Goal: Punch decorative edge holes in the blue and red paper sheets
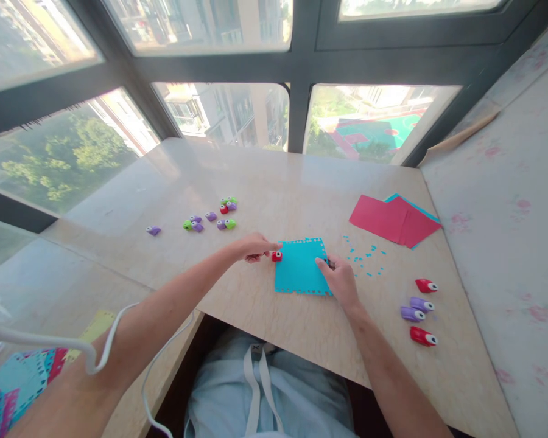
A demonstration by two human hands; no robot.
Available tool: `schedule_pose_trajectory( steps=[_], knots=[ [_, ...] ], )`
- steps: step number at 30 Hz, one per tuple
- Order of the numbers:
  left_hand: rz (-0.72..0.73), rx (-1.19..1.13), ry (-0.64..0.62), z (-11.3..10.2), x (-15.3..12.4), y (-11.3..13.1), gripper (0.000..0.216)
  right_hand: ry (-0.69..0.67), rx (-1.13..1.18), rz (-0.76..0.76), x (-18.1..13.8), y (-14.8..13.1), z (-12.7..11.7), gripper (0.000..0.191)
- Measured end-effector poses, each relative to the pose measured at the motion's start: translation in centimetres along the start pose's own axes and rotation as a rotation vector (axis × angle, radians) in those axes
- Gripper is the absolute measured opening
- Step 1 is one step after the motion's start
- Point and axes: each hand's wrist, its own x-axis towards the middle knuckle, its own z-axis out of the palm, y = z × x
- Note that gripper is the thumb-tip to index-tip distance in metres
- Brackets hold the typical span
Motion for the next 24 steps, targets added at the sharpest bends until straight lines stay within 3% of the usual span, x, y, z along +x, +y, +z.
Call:
schedule_pose_trajectory(
  steps=[4,7,11,24],
  knots=[
    [0.187,0.024,0.086,0.6,-0.1,-1.2,0.054,0.002,0.019,-0.009,0.0,0.1,0.0,0.036],
    [0.457,0.077,0.139,1.6,-0.1,-2.3,0.057,-0.003,0.023,-0.011,0.0,0.4,-0.1,0.035],
    [0.707,0.250,0.198,2.7,0.2,-3.5,0.033,-0.012,0.008,-0.006,0.1,0.6,-0.1,0.035],
    [0.769,0.160,0.232,3.2,0.9,-4.3,0.027,0.009,0.065,0.029,-0.1,0.2,-0.4,0.035]
  ],
)
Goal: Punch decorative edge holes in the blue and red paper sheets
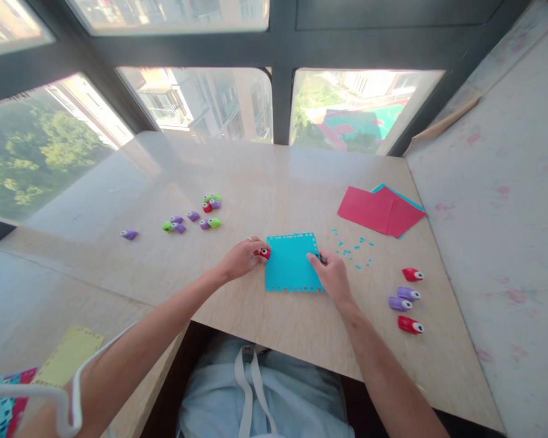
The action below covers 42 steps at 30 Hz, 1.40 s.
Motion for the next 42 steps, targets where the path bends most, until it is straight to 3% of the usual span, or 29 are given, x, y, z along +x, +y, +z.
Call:
schedule_pose_trajectory(
  steps=[37,42],
  knots=[
    [0.007,0.008,0.074,1.1,-0.2,-0.3,0.027,-0.025,0.014,0.034,-0.1,-0.1,0.0,0.037],
    [-0.130,-0.097,0.181,0.6,-0.4,0.5,0.041,-0.018,-0.002,0.013,-0.1,-0.1,0.0,0.036]
  ],
)
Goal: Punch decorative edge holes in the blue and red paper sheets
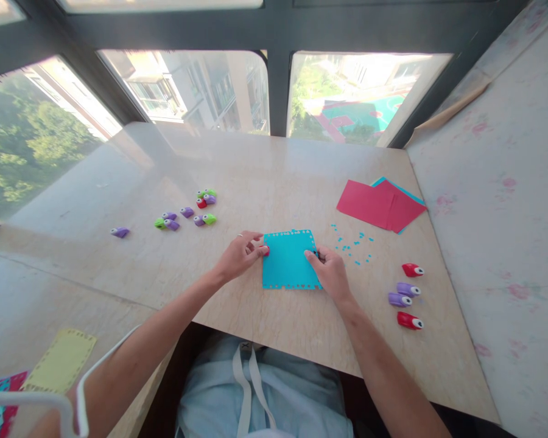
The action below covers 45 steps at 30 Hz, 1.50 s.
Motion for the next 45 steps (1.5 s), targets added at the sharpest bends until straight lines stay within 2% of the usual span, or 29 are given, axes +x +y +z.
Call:
schedule_pose_trajectory(
  steps=[3,6,8,14,19,28,41,45],
  knots=[
    [-0.219,-0.046,0.066,-0.4,-0.3,0.5,0.040,0.009,-0.011,-0.017,0.0,0.1,0.1,0.035],
    [-0.451,-0.186,-0.023,-0.3,-0.4,0.7,0.040,0.006,-0.012,-0.014,0.0,0.2,0.2,0.035],
    [-0.515,-0.286,-0.057,-0.1,-0.4,0.8,0.039,0.003,-0.015,-0.007,0.1,0.3,0.2,0.036],
    [-0.557,-0.374,-0.062,0.3,0.4,1.6,0.038,0.004,-0.031,-0.025,0.1,0.4,0.2,0.035],
    [-0.611,-0.349,-0.106,0.0,0.9,2.0,0.038,0.001,-0.037,-0.026,0.2,0.3,0.2,0.035],
    [-0.615,-0.269,-0.157,0.2,1.6,1.8,0.032,-0.006,-0.027,-0.019,0.3,0.4,0.2,0.035],
    [-0.635,0.172,-0.413,0.5,4.1,3.7,0.024,0.001,-0.037,-0.023,0.2,0.6,0.4,0.036],
    [-0.623,0.235,-0.431,0.7,4.3,4.0,0.025,-0.010,-0.031,-0.017,0.2,0.5,0.4,0.036]
  ],
)
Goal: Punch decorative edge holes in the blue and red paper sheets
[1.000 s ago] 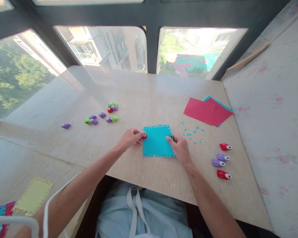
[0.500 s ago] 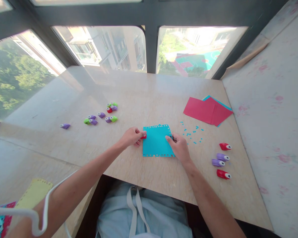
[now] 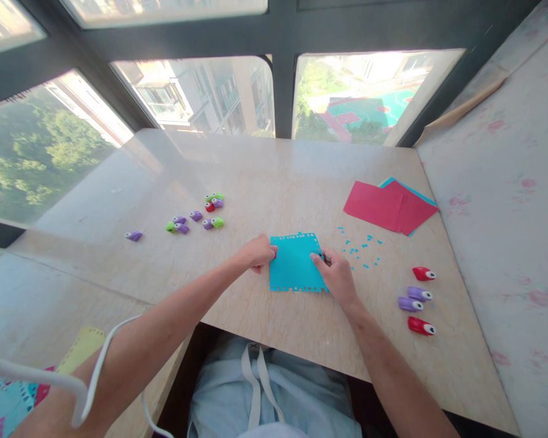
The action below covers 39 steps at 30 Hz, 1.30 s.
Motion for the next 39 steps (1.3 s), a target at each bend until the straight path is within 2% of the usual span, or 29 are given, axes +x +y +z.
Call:
schedule_pose_trajectory(
  steps=[9,16,24,26,29,33,39],
  knots=[
    [0.023,-0.036,0.053,0.5,-0.2,-0.5,0.032,0.019,-0.035,-0.029,0.0,-0.2,-0.1,0.037],
    [0.068,-0.142,0.031,0.0,-0.6,-0.7,0.027,0.017,-0.029,-0.047,0.0,0.0,-0.2,0.036],
    [0.006,-0.166,-0.038,-1.1,-1.6,-0.9,0.037,0.022,-0.008,-0.031,0.0,-0.2,-0.3,0.038],
    [0.069,-0.141,-0.022,-1.3,-1.6,-1.4,0.036,0.021,-0.001,-0.032,0.0,-0.1,-0.4,0.038],
    [0.243,-0.049,0.038,-1.2,-1.5,-2.4,0.036,0.023,0.006,-0.025,0.0,0.1,-0.4,0.038],
    [0.429,0.177,0.174,-0.7,-1.4,-3.2,0.020,0.016,0.025,0.002,0.0,0.3,-0.4,0.039],
    [0.477,0.314,0.253,-0.4,-2.2,-3.2,0.017,0.029,0.085,0.027,0.0,0.2,-0.9,0.039]
  ],
)
